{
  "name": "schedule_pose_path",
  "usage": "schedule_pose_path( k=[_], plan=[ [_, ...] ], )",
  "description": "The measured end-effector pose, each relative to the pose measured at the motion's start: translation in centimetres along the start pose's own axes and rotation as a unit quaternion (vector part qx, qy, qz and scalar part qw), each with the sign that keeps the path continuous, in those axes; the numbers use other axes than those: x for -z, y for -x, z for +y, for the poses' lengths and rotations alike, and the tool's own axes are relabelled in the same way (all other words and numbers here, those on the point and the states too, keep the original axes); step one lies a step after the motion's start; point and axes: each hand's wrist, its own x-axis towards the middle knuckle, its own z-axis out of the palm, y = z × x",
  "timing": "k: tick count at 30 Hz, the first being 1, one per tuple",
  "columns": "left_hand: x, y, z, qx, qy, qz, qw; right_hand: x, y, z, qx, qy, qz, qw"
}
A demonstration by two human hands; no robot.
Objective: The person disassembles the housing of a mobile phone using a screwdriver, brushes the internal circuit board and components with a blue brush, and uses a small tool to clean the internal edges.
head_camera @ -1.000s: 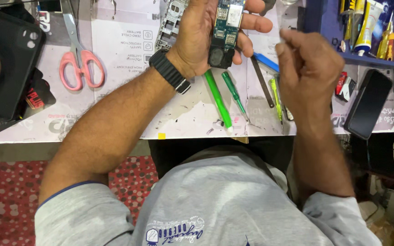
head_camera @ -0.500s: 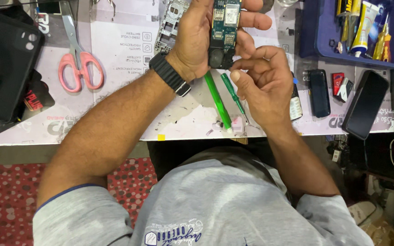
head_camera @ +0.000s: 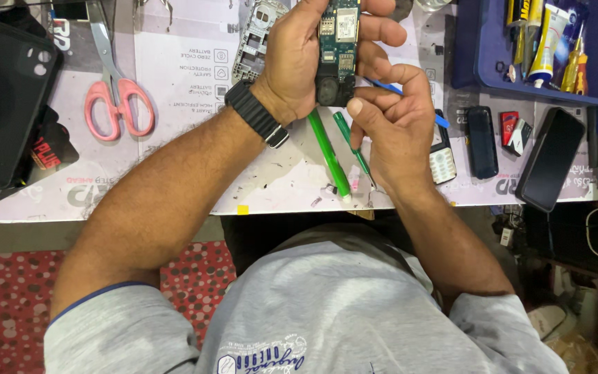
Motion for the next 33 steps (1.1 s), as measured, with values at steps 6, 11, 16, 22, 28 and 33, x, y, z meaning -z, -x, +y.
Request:
schedule_pose_path(
  k=[6,11,16,22,28,33],
  plan=[
    [0.1,0.1,-0.2,-0.025,-0.036,0.013,0.999,-0.1,0.3,-0.1,-0.008,-0.023,-0.002,1.000],
    [-0.1,0.1,-0.1,-0.027,-0.047,0.007,0.999,-0.6,0.0,-0.5,-0.021,0.000,-0.028,0.999],
    [-0.8,0.2,0.2,-0.045,-0.105,-0.038,0.993,-1.0,-0.9,-0.6,-0.037,0.021,-0.030,0.999],
    [-1.6,0.0,0.7,-0.083,-0.184,-0.132,0.971,0.9,-0.8,-2.2,0.055,0.216,-0.006,0.975],
    [-1.6,0.1,0.9,0.073,-0.042,-0.171,0.982,2.5,-1.4,-4.5,0.396,0.494,-0.082,0.770],
    [-2.1,0.2,1.0,0.104,-0.061,-0.177,0.977,2.6,-1.3,-4.9,0.408,0.514,-0.093,0.749]
  ],
)
